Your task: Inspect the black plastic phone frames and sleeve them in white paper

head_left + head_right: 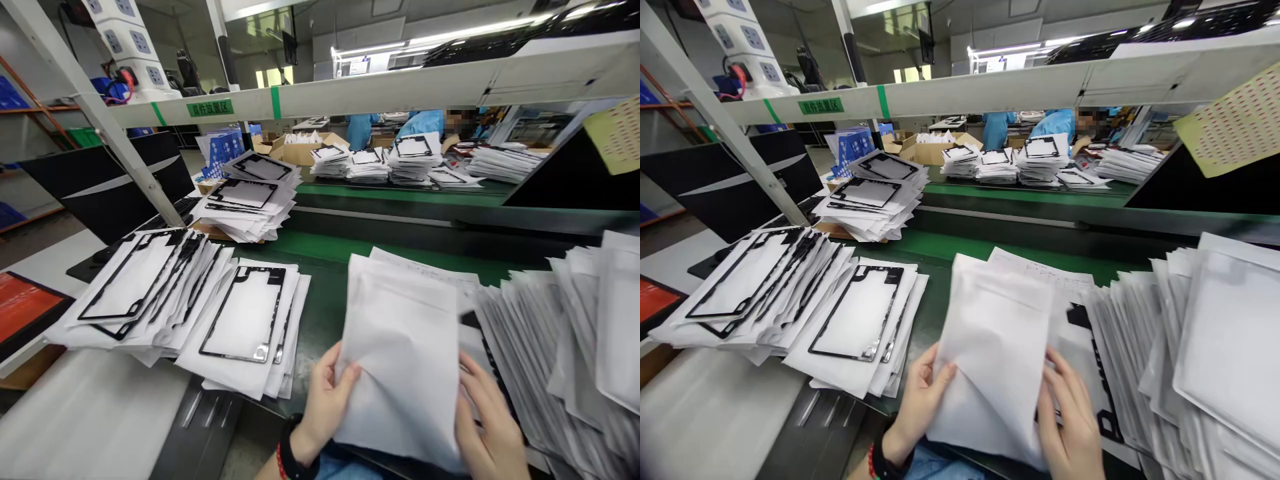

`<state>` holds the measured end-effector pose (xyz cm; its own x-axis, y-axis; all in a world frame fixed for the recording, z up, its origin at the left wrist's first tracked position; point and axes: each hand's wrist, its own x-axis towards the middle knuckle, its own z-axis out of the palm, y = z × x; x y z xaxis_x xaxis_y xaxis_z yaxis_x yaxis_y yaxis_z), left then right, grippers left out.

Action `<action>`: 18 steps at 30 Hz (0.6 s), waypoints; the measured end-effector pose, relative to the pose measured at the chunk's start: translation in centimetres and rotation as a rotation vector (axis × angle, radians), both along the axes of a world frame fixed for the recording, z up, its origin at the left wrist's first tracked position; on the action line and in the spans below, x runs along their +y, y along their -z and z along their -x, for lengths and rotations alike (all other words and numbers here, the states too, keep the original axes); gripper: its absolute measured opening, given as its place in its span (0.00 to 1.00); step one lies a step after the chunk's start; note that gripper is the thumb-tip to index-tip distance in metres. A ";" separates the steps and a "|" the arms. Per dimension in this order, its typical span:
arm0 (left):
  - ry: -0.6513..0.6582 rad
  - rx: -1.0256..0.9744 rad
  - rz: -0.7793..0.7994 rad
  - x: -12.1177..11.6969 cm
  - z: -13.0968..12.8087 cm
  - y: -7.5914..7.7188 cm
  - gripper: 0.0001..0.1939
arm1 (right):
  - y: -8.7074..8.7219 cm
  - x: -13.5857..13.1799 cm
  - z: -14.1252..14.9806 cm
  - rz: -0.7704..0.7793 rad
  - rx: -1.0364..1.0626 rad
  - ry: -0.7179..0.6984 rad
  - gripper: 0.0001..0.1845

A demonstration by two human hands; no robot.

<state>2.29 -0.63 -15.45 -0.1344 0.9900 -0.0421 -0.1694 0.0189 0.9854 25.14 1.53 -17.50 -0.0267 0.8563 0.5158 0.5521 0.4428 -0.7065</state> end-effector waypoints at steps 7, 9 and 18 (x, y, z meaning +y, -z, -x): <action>-0.120 0.145 0.093 0.0 5.7 -0.6 0.30 | -0.5 0.7 4.8 0.424 0.508 -0.130 0.25; -0.211 0.237 0.132 0.2 8.5 -0.4 0.28 | -0.9 0.5 4.8 0.395 0.564 -0.100 0.28; -0.580 0.787 0.235 1.4 24.5 -2.3 0.26 | -3.0 -1.2 0.9 0.171 0.701 0.070 0.17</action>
<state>-22.20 0.74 -13.18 -0.6672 0.7405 0.0801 0.4834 0.3488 0.8029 24.22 0.33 -14.53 0.3191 0.9141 0.2502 -0.0332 0.2746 -0.9610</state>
